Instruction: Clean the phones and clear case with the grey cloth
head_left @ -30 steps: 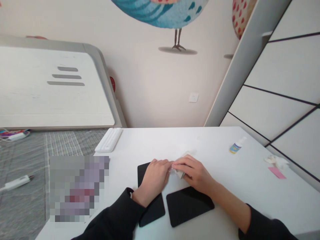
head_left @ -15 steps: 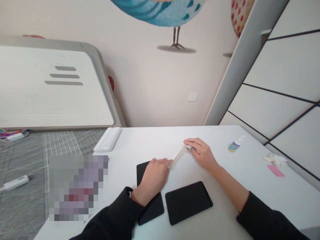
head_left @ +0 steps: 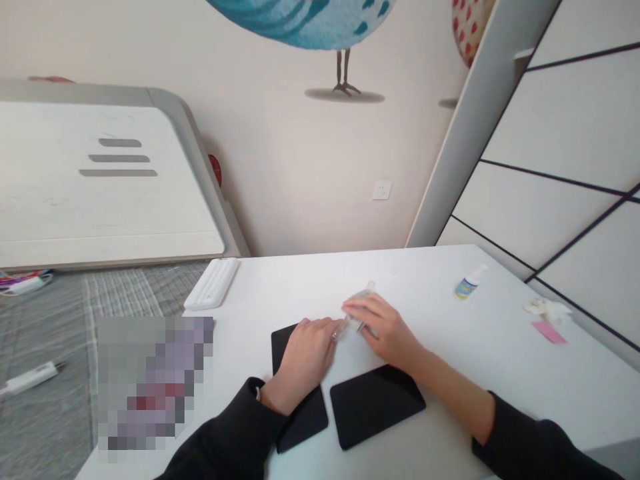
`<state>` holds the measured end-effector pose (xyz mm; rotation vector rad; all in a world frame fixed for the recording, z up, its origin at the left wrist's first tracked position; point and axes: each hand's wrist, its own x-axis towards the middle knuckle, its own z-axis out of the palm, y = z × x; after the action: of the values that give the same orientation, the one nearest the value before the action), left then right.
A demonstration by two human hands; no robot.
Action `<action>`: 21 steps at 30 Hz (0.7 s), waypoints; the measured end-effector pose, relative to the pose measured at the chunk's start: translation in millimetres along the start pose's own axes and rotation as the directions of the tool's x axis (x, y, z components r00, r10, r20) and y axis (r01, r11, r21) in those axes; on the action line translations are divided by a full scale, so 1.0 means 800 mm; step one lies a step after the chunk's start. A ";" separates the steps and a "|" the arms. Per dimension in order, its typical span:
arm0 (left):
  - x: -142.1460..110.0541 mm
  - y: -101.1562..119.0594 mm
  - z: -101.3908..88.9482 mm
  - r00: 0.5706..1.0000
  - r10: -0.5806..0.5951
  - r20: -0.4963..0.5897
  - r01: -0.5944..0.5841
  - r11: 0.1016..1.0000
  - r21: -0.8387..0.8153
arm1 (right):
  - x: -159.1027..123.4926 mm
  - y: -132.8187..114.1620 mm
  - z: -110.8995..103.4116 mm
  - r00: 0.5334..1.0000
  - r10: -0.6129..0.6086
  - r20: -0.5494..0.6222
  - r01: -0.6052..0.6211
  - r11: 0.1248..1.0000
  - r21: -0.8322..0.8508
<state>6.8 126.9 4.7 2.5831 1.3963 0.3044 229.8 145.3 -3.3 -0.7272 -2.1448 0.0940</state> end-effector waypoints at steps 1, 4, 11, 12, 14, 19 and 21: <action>0.000 0.000 0.001 1.000 -0.006 -0.004 0.006 1.000 0.002 | 0.000 -0.006 0.005 0.999 -0.040 0.036 0.039 0.999 0.023; -0.001 -0.001 0.003 1.000 -0.003 -0.014 0.003 1.000 -0.007 | 0.003 0.000 0.004 0.994 -0.095 0.045 0.092 0.994 0.057; 0.000 -0.005 0.006 0.998 0.009 -0.060 -0.014 0.997 -0.070 | 0.003 0.011 0.004 0.998 -0.064 -0.001 0.064 0.993 0.097; 0.000 -0.006 0.006 0.997 0.007 -0.076 -0.014 0.996 -0.086 | 0.003 0.008 0.006 0.997 -0.078 0.023 0.075 0.989 0.124; -0.002 -0.006 0.003 0.993 0.004 -0.119 -0.019 0.992 -0.128 | 0.003 0.011 0.005 0.999 -0.040 0.004 0.039 0.989 0.143; -0.008 0.006 -0.023 0.931 -0.087 -0.354 -0.021 0.957 -0.291 | 0.009 0.037 -0.013 0.962 0.217 -0.166 -0.187 0.966 0.179; -0.006 0.012 -0.031 0.882 -0.134 -0.452 -0.051 0.926 -0.374 | 0.011 0.033 -0.009 0.928 0.314 -0.202 -0.266 0.936 0.231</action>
<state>5.4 119.4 30.6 2.2335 1.3549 1.1415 243.2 170.5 -0.6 -0.8873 -1.7596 0.3589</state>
